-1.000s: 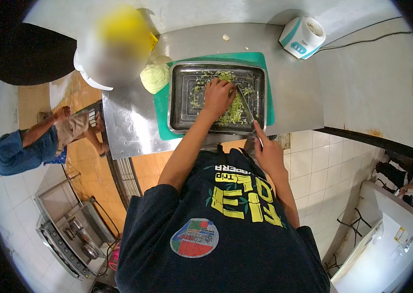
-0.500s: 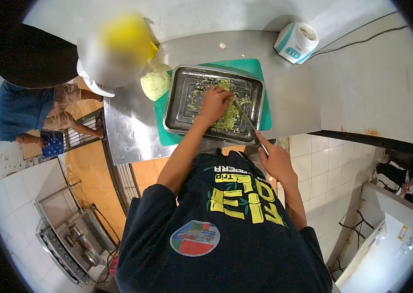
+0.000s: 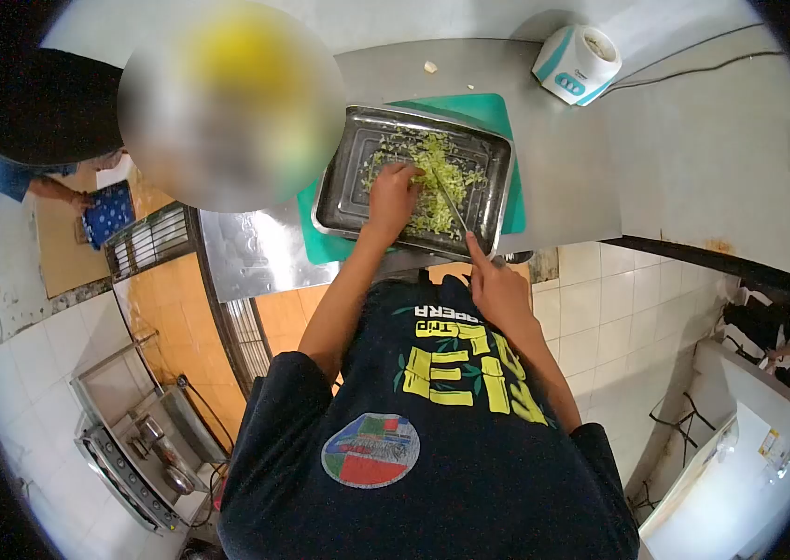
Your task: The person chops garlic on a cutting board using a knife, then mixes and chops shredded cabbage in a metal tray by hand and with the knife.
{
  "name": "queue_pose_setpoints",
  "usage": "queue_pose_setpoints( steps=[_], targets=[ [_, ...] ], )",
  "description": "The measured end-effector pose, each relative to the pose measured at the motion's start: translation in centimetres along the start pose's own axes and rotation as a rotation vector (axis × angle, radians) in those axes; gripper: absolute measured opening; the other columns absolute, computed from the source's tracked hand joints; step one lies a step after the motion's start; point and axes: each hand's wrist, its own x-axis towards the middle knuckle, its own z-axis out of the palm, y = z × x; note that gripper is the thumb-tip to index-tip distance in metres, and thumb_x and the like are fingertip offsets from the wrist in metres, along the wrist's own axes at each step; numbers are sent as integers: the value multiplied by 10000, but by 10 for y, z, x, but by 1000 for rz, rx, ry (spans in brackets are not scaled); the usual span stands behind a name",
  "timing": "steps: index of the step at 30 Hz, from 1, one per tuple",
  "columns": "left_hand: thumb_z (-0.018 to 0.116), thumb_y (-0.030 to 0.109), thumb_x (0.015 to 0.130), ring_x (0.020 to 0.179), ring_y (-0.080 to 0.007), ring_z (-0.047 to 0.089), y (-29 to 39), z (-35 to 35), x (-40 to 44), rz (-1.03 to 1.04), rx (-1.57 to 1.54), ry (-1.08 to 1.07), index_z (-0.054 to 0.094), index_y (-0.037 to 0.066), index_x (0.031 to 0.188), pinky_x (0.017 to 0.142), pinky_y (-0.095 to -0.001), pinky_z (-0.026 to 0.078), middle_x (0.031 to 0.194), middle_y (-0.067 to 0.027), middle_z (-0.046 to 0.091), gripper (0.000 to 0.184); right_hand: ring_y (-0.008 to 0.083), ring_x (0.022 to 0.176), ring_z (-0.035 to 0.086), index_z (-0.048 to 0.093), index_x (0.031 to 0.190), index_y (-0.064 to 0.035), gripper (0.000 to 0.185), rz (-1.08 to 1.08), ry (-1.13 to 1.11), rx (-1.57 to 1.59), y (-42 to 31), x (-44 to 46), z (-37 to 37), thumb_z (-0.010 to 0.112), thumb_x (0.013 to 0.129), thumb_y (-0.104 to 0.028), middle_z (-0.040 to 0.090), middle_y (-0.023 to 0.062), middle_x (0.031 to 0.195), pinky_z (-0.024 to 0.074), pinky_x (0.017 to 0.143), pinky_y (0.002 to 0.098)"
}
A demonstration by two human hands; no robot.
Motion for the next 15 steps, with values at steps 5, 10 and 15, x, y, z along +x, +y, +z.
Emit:
queue_pose_setpoints(
  steps=[5,10,15],
  targets=[
    [783,-2,790,1011,-381,678,0,-8,8,-24,0,-5,762,34,1033,865,-484,555,1076,-172,727,247,420,672,692,445,1586,-272,596,28,-164,57,9,-8,-42,569,1005,-226,682,246,720,558,661,547],
    [776,0,794,983,-382,672,-1,-9,0,78,43,45,771,41,1022,853,-490,554,1027,-174,717,232,426,678,689,442,1589,-285,589,29,-64,79,-1,1,-51,563,1015,-230,678,225,720,554,654,549],
    [765,8,809,947,-379,669,-2,-9,-4,12,21,65,778,52,1013,845,-483,554,991,-164,712,209,414,653,692,404,1611,-280,625,-35,-71,31,-6,8,-27,571,1011,-223,670,220,684,559,646,537]
  ],
)
